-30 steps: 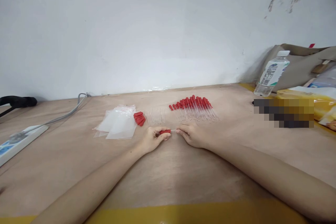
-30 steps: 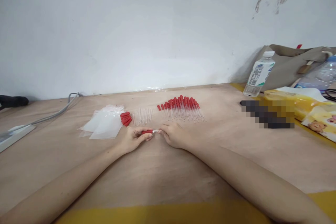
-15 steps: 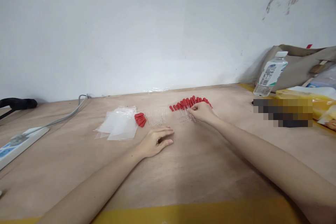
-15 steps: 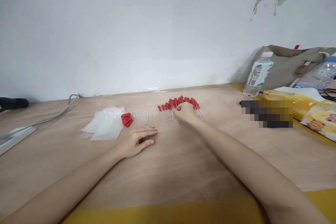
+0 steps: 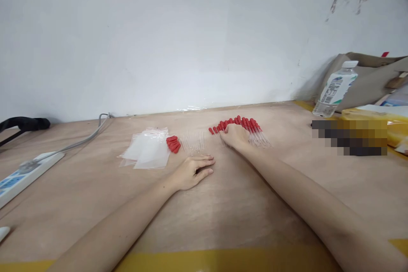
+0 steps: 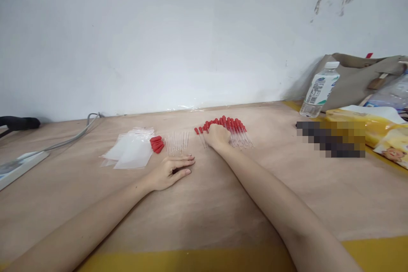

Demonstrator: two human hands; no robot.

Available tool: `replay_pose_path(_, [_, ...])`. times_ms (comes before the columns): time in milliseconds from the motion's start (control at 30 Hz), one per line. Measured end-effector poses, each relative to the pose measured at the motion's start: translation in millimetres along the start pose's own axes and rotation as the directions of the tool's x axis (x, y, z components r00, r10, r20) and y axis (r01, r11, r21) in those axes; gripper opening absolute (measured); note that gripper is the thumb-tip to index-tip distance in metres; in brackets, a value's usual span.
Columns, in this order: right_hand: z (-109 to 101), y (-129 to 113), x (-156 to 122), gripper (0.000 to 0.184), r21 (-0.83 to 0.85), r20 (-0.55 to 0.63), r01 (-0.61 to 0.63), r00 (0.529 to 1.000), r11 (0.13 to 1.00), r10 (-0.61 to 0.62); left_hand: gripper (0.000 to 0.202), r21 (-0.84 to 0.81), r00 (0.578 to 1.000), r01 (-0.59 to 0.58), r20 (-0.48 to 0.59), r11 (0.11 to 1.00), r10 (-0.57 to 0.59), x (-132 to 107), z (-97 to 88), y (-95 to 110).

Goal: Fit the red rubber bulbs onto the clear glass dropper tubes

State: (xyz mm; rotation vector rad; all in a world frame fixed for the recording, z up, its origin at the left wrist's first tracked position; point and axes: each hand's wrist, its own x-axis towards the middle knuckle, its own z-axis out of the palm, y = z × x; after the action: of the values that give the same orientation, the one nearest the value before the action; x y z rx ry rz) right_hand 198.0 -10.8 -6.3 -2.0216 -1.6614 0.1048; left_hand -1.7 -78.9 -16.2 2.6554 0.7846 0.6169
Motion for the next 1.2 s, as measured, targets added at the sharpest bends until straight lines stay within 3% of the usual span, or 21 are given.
replay_pose_path(133, [6.3,-18.1,-7.5,0.024,0.059,0.031,0.141,0.989,0.988,-0.143,0.033,-0.016,1.000,-0.006,-0.009,1.000,0.006,-0.6,0.3,0.7])
replay_pose_path(233, [19.1,-35.4,-6.4,0.022,0.096,0.077,0.172,0.981,0.980,-0.180,0.031,-0.010,0.999,-0.003,-0.033,1.000,0.003,-1.5,1.9,2.5])
replay_pose_path(367, [35.0,-53.0,0.7,0.028,0.109,0.119,0.138,0.981,0.984,-0.151,0.022,0.107,0.974,0.062,-0.222,0.992,-0.037,-3.5,3.5,0.8])
replay_pose_path(433, [39.3,-58.3,3.4,0.029,0.113,0.146,0.122,0.980,0.986,-0.138,0.019,0.186,0.913,0.164,-0.400,0.969,-0.078,-4.6,0.5,-6.0])
replay_pose_path(500, [41.2,-61.6,4.9,0.028,0.114,0.168,0.109,0.977,0.988,-0.127,0.021,0.223,0.817,0.313,-0.559,0.923,-0.142,-5.2,-6.7,-17.4])
replay_pose_path(567, [41.4,-63.6,5.6,0.028,0.114,0.184,0.100,0.975,0.988,-0.120,0.034,0.219,0.741,0.460,-0.629,0.861,-0.236,-4.8,-16.6,-31.8])
replay_pose_path(633, [41.2,-65.1,6.1,0.028,0.114,0.200,0.094,0.973,0.989,-0.116,0.051,0.194,0.712,0.579,-0.593,0.792,-0.375,-3.2,-26.2,-47.1])
replay_pose_path(733, [40.9,-66.6,6.5,0.026,0.117,0.224,0.087,0.968,0.989,-0.111,0.060,0.131,0.684,0.688,-0.447,0.714,-0.577,1.4,-34.1,-67.2])
replay_pose_path(833, [39.7,-66.8,5.9,0.026,0.127,0.234,0.081,0.966,0.989,-0.109,0.055,0.094,0.693,0.690,-0.368,0.717,-0.619,7.0,-33.6,-81.2])
replay_pose_path(967, [33.4,-63.3,2.7,0.027,0.142,0.245,0.065,0.964,0.988,-0.099,0.045,0.084,0.727,0.647,-0.369,0.758,-0.579,13.8,-28.3,-90.4])
replay_pose_path(1200, [20.6,-50.8,-0.9,0.020,0.172,0.232,0.065,0.967,0.983,-0.104,0.033,0.016,0.785,0.532,-0.385,0.847,-0.485,35.3,-17.2,-84.5])
